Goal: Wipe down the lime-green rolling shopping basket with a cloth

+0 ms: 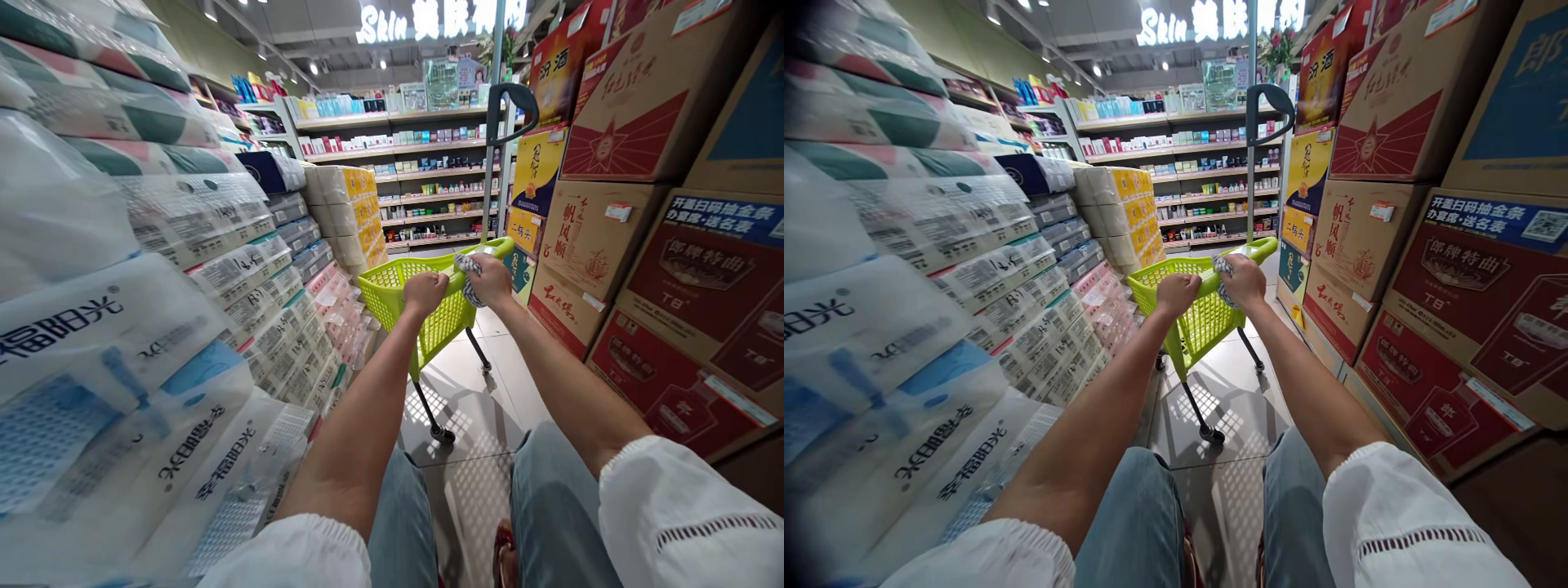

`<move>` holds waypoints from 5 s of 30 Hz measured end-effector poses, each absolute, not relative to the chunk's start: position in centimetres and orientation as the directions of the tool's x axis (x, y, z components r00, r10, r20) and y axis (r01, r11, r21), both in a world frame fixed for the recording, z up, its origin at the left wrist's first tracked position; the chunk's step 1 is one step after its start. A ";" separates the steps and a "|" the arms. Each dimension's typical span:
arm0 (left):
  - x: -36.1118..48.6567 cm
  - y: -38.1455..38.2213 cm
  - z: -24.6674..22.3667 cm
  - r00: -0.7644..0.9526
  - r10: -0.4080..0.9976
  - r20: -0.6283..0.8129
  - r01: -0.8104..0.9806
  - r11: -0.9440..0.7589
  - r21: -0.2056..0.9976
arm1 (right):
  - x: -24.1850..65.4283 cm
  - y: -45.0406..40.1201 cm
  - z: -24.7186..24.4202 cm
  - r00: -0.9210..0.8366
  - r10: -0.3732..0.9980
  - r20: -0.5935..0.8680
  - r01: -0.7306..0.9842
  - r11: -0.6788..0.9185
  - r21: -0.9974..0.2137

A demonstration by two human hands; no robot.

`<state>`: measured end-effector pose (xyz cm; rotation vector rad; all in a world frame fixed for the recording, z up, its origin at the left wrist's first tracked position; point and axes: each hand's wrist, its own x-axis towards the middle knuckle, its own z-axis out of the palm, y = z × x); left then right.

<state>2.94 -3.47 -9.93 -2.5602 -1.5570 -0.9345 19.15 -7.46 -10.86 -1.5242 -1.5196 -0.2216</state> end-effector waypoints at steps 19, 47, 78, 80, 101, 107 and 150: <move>-4.1 -1.2 -9.3 0.475 0.773 0.421 0.599 -0.634 0.489 | 15.0 -9.5 -9.7 0.086 0.740 0.667 0.926 0.187 -0.327; -0.4 -3.0 -8.6 0.360 0.807 0.469 0.915 -0.403 -0.010 | 13.3 -6.1 -6.6 0.130 0.882 0.453 0.933 0.047 -0.358; -2.1 -2.8 -8.6 0.385 0.778 0.497 0.899 -0.438 -0.011 | 13.8 -7.6 -5.7 0.313 0.855 0.414 0.923 -0.171 -0.345; -1.9 -2.7 -8.7 0.385 0.770 0.510 0.901 -0.433 -0.027 | 12.1 -7.7 -5.7 0.223 0.876 0.428 0.948 -0.093 -0.304; 0.8 -2.3 -6.7 0.426 0.749 0.507 0.844 -0.532 0.076 | 12.5 -7.7 -5.5 0.210 0.867 0.451 0.961 -0.098 -0.260; 1.6 -2.2 -7.8 0.454 0.732 0.508 0.826 -0.560 0.069 | 13.3 -8.0 -5.9 0.168 0.867 0.470 0.970 -0.060 -0.235; -0.7 -0.2 -8.4 0.405 0.722 0.561 0.841 -0.535 0.082 | 18.3 -8.0 -8.0 0.345 0.807 0.479 0.913 -0.170 -0.371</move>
